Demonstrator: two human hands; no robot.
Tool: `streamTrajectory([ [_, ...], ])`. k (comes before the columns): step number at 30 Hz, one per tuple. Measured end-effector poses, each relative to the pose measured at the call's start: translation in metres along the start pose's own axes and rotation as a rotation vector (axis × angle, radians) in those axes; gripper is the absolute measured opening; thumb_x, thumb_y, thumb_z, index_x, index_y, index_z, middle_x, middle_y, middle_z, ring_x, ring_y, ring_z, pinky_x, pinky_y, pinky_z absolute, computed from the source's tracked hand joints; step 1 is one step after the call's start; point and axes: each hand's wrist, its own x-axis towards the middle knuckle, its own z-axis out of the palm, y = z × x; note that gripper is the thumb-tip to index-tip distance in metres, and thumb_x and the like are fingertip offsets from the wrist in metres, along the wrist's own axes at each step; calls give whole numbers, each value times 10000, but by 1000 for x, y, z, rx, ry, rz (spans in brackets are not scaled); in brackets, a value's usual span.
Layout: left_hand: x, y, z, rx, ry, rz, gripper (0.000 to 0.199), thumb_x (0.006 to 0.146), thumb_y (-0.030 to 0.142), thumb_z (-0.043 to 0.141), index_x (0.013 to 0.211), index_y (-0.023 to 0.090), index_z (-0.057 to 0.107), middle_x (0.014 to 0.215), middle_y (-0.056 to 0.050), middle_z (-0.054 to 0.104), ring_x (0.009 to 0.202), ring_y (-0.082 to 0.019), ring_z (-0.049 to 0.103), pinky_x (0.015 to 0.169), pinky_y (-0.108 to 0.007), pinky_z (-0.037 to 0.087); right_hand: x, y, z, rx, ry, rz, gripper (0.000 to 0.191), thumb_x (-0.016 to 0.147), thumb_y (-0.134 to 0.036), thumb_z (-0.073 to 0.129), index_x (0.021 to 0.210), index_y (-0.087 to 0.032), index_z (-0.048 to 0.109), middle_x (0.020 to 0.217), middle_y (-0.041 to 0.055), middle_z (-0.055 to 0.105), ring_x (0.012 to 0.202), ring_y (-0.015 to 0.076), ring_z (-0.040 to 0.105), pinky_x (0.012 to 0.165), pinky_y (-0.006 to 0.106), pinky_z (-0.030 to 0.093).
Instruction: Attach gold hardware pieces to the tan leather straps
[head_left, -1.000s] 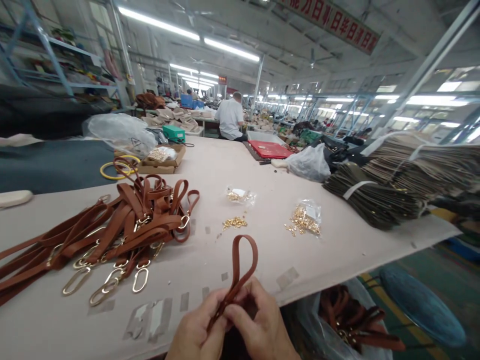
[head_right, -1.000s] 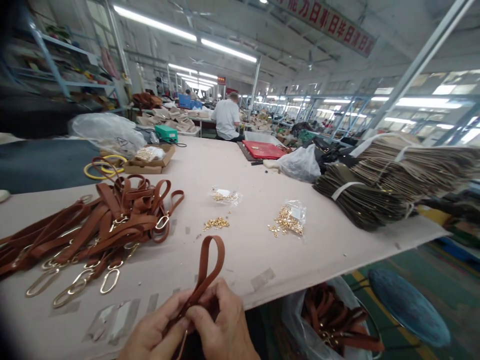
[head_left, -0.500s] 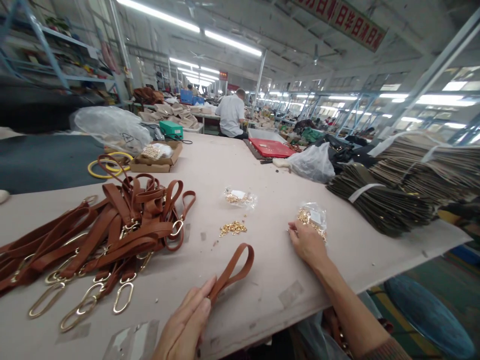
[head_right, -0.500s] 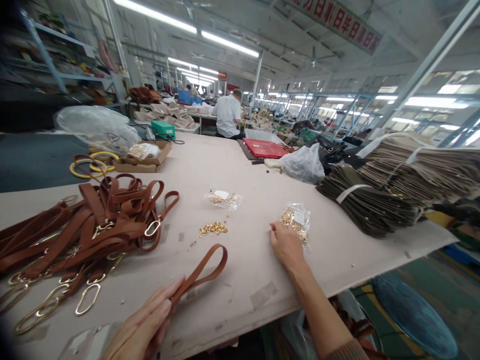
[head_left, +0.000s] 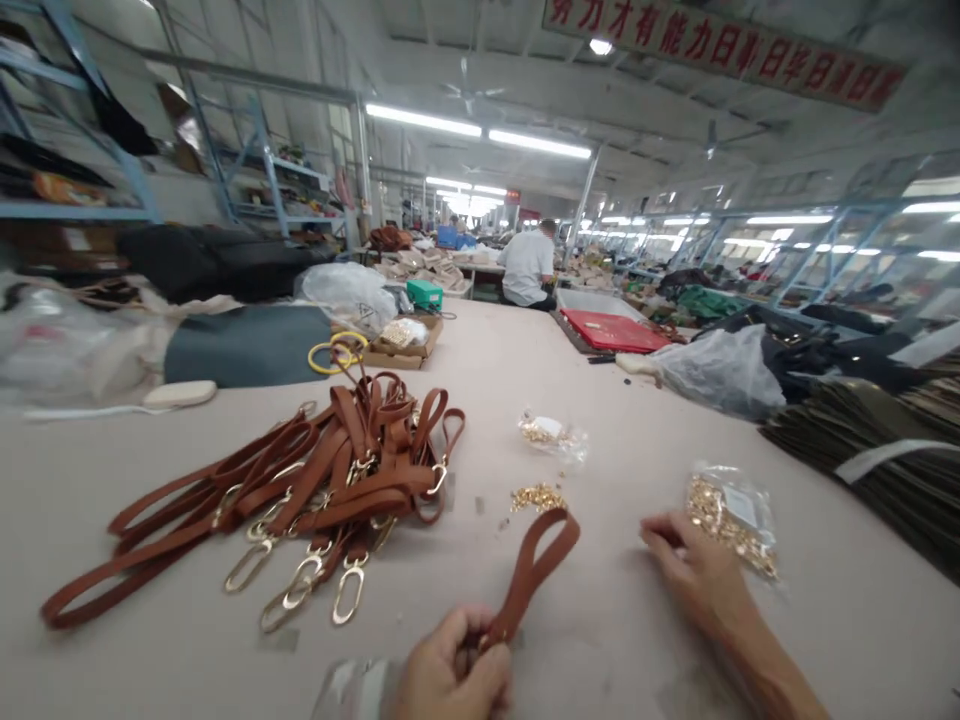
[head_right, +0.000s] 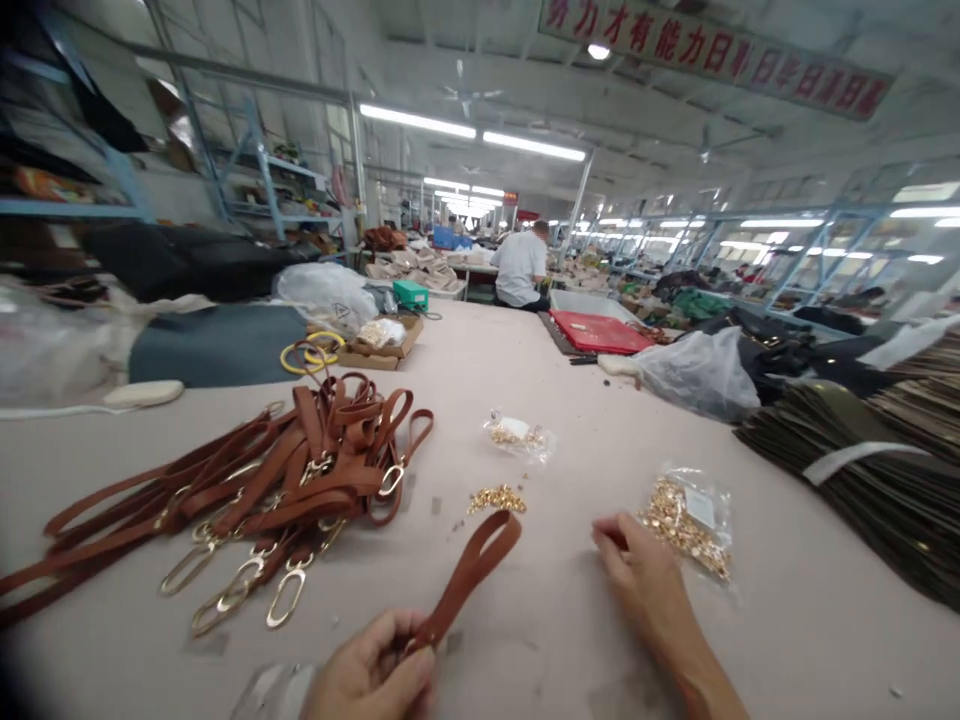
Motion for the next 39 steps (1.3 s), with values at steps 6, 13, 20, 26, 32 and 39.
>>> streamTrajectory([
  [6, -21, 21, 10, 140, 31, 50, 169, 830, 274, 584, 929, 154, 649, 637, 28, 620, 595, -117, 558, 580, -205, 402, -78, -97, 21, 532, -12, -158, 34, 887, -258, 597, 856, -246, 603, 884, 25, 684, 874, 180, 654, 791, 274, 521],
  [13, -25, 16, 9, 218, 22, 224, 165, 833, 203, 564, 915, 169, 703, 840, -25, 667, 772, -164, 622, 721, -255, 478, -92, -144, 42, 579, -5, -318, 139, 904, -135, 551, 874, -258, 607, 853, 3, 688, 816, 143, 667, 734, 234, 526],
  [20, -28, 17, 9, 298, 43, 300, 201, 838, 143, 543, 912, 177, 726, 824, -17, 631, 781, -173, 610, 720, -267, 462, -91, -145, 38, 482, 33, -417, 168, 900, -105, 546, 837, -250, 602, 854, 14, 713, 820, 151, 671, 717, 255, 529],
  [26, -32, 17, 8, 336, 18, 387, 257, 849, 101, 542, 957, 206, 751, 853, -24, 641, 823, -178, 615, 749, -264, 461, -100, -141, 41, 488, 32, -286, 119, 897, -191, 576, 806, -240, 636, 852, 39, 728, 810, 176, 686, 720, 288, 557],
  [32, -39, 17, 9, 347, -44, 432, 273, 851, 94, 582, 995, 232, 769, 847, -26, 668, 824, -179, 626, 746, -258, 457, -114, -147, 51, 864, 66, 200, 260, 761, -396, 744, 884, -218, 599, 765, 48, 738, 682, 201, 709, 588, 275, 598],
  [39, -43, 1, 21, 333, -33, 502, 253, 713, 19, 695, 892, 165, 798, 825, -79, 758, 781, -205, 670, 718, -280, 481, -131, -110, 50, 930, -182, 391, 370, 641, -507, 786, 876, -227, 723, 791, 64, 766, 678, 265, 724, 590, 313, 617],
])
